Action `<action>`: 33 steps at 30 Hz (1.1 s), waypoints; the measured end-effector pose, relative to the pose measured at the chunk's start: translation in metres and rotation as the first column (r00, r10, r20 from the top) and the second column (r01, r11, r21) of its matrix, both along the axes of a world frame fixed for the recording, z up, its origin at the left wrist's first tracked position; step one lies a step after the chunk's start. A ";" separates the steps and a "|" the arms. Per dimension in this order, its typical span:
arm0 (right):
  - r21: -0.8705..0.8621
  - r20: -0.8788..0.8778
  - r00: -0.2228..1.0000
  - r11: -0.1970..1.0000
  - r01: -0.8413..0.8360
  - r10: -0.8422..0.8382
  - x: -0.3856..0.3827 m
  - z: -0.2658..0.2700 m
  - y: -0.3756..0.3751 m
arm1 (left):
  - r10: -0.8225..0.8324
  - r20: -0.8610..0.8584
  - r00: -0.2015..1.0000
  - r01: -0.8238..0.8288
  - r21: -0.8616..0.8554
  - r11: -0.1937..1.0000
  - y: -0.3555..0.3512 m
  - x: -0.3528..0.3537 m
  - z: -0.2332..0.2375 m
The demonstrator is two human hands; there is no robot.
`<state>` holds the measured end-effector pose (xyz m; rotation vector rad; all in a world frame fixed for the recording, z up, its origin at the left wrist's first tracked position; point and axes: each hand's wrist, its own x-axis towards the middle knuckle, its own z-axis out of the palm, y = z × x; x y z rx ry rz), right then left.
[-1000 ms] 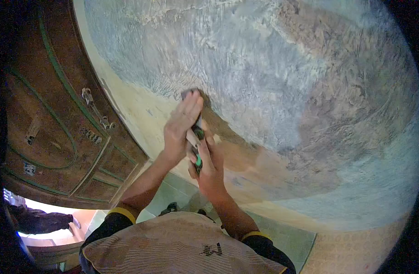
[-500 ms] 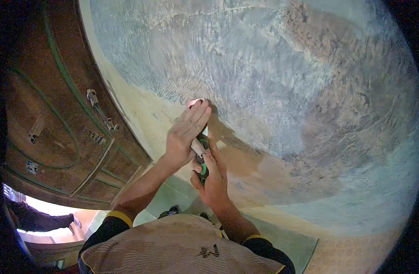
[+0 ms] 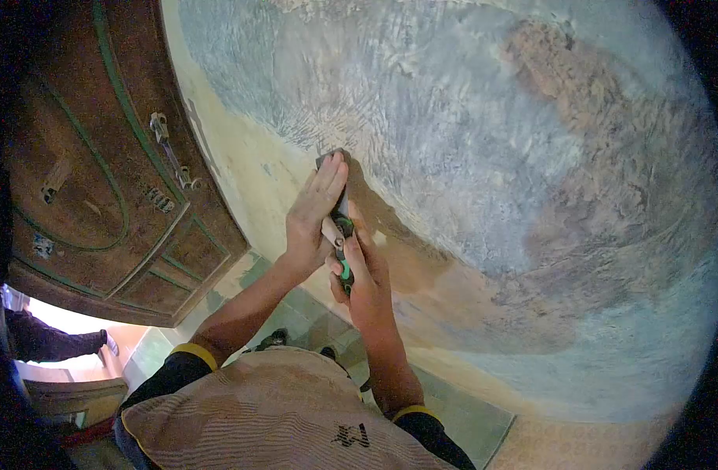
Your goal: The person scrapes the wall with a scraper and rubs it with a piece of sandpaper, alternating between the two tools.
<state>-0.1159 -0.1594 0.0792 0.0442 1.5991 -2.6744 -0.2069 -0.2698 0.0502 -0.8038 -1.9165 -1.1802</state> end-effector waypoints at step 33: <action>0.050 -0.032 0.999 0.998 -0.038 0.039 -0.019 0.006 -0.028 | -0.089 -0.018 0.996 0.090 0.057 0.994 -0.026 -0.026 -0.001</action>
